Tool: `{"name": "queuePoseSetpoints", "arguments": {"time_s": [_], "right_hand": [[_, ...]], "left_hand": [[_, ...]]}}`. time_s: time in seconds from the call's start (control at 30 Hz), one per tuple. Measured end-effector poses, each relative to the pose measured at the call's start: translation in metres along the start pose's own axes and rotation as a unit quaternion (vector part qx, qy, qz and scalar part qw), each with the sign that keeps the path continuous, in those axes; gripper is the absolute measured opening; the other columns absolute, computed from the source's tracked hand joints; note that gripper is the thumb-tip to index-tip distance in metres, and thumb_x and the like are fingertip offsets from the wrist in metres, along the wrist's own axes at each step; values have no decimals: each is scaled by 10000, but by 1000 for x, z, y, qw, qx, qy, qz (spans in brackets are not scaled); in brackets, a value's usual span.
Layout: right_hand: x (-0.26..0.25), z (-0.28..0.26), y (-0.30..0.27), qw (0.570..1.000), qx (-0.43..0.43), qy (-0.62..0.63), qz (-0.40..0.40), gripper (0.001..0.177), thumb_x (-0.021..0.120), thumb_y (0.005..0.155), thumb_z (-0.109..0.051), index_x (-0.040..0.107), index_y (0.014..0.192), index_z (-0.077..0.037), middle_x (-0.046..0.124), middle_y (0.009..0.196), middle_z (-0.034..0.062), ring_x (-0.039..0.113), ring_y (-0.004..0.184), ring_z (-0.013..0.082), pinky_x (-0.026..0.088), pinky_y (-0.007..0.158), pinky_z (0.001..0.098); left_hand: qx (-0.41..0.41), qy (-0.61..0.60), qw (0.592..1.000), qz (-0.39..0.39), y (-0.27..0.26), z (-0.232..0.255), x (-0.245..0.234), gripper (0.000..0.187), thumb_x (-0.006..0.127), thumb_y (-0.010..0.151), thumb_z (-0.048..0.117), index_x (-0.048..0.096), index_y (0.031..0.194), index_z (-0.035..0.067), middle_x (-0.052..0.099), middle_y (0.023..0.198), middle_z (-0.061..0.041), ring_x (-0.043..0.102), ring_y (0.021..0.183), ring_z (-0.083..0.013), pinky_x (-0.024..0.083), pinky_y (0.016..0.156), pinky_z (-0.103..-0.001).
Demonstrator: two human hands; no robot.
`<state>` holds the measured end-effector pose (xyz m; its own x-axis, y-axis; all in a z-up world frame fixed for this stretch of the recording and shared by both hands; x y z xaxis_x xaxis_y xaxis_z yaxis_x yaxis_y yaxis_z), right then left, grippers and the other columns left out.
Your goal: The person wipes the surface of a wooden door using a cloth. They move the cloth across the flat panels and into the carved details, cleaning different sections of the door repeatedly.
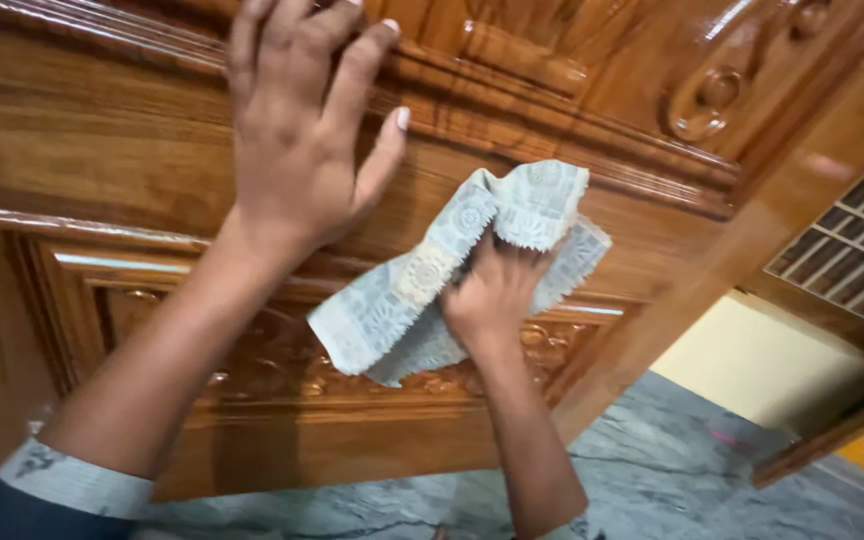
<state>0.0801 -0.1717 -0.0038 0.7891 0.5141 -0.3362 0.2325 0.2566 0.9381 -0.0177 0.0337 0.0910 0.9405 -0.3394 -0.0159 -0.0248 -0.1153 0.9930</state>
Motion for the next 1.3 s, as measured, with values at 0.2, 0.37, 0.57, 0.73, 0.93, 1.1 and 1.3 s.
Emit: {"name": "queuePoseSetpoints", "arguments": {"time_s": [0.2, 0.37, 0.57, 0.73, 0.93, 1.1, 1.3], "right_hand": [[25, 22, -15, 969, -23, -227, -89, 727, 593, 947, -419, 468, 1547, -26, 336, 1683, 191, 158, 1619, 366, -66, 1272, 680], [27, 24, -12, 991, 2, -122, -53, 659, 572, 977, -374, 504, 1513, 2, 335, 1642, 257, 163, 1579, 436, -86, 1244, 696], [-1, 5, -4, 989, 15, -100, -105, 705, 608, 859, -426, 528, 1431, -21, 327, 1609, 284, 137, 1541, 465, -89, 1222, 670], [-18, -2, -12, 999, -16, 30, -31, 673, 608, 957, -385, 514, 1502, -1, 338, 1629, 284, 166, 1566, 467, -63, 1257, 676], [-32, -7, -20, 993, 27, 110, 12, 605, 617, 1010, -446, 534, 1442, -29, 315, 1587, 297, 120, 1578, 493, 55, 1262, 650], [-38, -19, -11, 995, -4, 82, 49, 561, 593, 1020, -463, 517, 1474, -142, 315, 1647, 213, 164, 1600, 402, 98, 1292, 631], [-42, -8, 5, 991, -3, 77, 107, 585, 509, 1025, -591, 458, 1520, -282, 252, 1717, 65, 145, 1627, 315, 58, 1332, 624]], "left_hand": [[-34, -135, 990, -26, -58, 77, 10, 574, 665, 990, 280, 520, 1497, 53, 283, 1667, -201, 208, 1599, -409, 106, 1320, -635], [-5, -245, 949, -197, -144, 150, 33, 553, 665, 927, 355, 510, 1398, 110, 270, 1635, -219, 287, 1527, -482, 296, 1177, -649], [-183, -218, 898, -336, -164, 121, 59, 729, 555, 965, 530, 364, 1621, 278, 335, 1607, -222, 432, 1418, -394, 471, 1031, -518], [-74, -44, 980, -178, -139, 94, 36, 720, 563, 982, 621, 397, 1603, 297, 498, 1489, -147, 496, 1375, -366, 418, 1131, -580], [-80, 88, 976, -185, -98, 65, 18, 735, 584, 896, 657, 530, 1482, 217, 385, 1470, -240, 324, 1350, -534, 199, 1049, -845], [-131, 106, 970, -174, -88, 38, 10, 601, 540, 960, 667, 610, 1383, 246, 256, 1499, -285, 138, 1449, -600, 117, 1066, -875], [-111, 207, 925, -299, -98, -23, -18, 587, 427, 942, 788, 563, 1402, 450, -13, 1757, -126, -306, 1452, -424, -103, 1092, -830]]}}
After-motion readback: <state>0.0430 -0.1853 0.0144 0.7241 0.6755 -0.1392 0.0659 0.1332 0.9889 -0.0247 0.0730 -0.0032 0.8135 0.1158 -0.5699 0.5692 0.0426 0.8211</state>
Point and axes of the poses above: each hand's wrist, its own y-axis towards the middle knuckle, its own x-axis out of the palm, z = x × y, the point moved 4 cm from there along y, towards the middle knuckle
